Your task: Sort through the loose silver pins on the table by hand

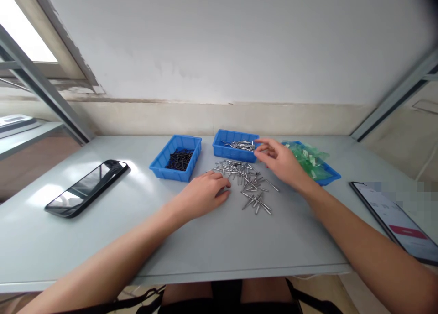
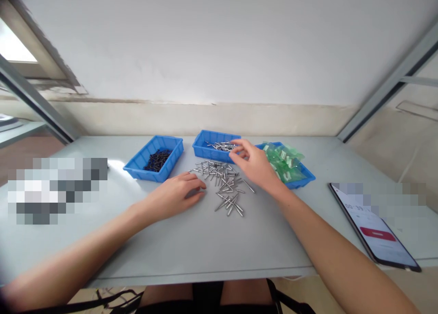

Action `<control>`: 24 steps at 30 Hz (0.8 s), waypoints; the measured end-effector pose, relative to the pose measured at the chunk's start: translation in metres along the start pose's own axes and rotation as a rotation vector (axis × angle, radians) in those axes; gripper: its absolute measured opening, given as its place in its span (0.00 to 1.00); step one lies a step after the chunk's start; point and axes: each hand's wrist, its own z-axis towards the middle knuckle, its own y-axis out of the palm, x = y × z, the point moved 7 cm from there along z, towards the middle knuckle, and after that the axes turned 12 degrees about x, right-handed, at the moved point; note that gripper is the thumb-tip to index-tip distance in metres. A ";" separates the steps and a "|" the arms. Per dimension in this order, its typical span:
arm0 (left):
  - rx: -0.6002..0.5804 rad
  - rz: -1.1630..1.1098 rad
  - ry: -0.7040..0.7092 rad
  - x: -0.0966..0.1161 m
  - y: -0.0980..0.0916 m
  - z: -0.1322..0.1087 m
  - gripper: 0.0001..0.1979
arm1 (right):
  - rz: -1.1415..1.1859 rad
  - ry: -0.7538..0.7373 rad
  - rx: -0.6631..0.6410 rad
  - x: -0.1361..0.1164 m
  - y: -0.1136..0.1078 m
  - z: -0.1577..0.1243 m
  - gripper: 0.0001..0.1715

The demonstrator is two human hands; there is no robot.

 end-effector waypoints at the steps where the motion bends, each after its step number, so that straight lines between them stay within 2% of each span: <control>1: 0.000 0.001 -0.003 0.000 0.000 0.000 0.09 | -0.094 -0.075 -0.038 -0.005 0.003 -0.002 0.15; 2: -0.002 0.002 -0.006 0.000 0.000 0.000 0.09 | -0.178 -0.144 -0.104 -0.009 0.009 -0.006 0.11; 5: -0.018 0.011 -0.015 -0.001 0.000 0.000 0.10 | -0.340 -0.285 -0.334 -0.015 0.027 -0.020 0.09; 8: -0.035 0.020 -0.021 -0.001 0.000 0.000 0.10 | -0.426 -0.301 -0.426 -0.013 0.034 -0.027 0.08; 17: -0.020 -0.005 -0.019 0.000 0.000 0.001 0.10 | -0.449 -0.273 -0.482 -0.005 0.040 -0.029 0.08; 20: -0.019 -0.002 -0.025 0.001 -0.001 0.001 0.10 | -0.446 -0.291 -0.448 -0.007 0.039 -0.028 0.09; 24: -0.012 -0.003 -0.028 0.000 -0.001 0.001 0.09 | -0.388 -0.303 -0.343 -0.014 0.031 -0.024 0.16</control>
